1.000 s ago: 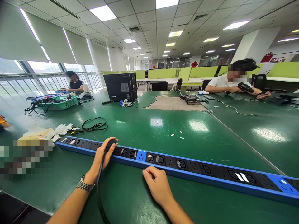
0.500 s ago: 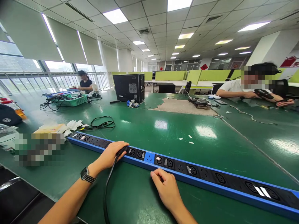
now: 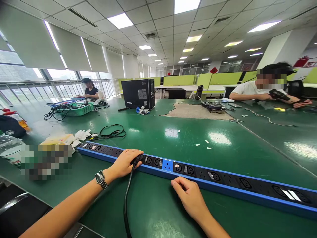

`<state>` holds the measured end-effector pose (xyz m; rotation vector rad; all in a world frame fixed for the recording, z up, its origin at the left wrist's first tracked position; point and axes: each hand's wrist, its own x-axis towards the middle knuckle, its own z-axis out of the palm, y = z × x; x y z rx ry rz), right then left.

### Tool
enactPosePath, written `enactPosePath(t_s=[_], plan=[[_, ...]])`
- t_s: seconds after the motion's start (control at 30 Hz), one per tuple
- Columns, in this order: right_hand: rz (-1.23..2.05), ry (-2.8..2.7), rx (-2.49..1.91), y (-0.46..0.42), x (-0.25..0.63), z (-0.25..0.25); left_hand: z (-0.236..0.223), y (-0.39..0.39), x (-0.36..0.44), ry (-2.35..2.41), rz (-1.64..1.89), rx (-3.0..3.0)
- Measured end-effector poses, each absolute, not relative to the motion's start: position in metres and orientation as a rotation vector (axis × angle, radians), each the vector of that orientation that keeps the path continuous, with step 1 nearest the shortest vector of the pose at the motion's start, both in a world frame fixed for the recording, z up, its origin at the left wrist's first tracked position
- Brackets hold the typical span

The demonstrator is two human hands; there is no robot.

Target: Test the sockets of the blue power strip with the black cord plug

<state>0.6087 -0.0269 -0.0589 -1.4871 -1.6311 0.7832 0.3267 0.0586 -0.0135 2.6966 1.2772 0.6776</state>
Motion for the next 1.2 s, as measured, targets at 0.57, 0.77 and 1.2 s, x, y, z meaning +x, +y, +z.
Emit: enactPosePath(t_s=[0.57, 0.77, 1.2], plan=[[0.917, -1.592, -1.441, -0.019, 0.609, -0.059, -0.006, 0.038, 0.417, 1.128, 1.052, 2.388], [0.954, -1.64, -1.441, -0.02, 0.61, -0.058, -0.016, 0.043, 0.441, 1.203, 0.846, 2.415], [0.862, -1.674, -1.446, -0.02, 0.606, -0.056, -0.028, 0.038, 0.437, 1.053, 0.794, 2.679]])
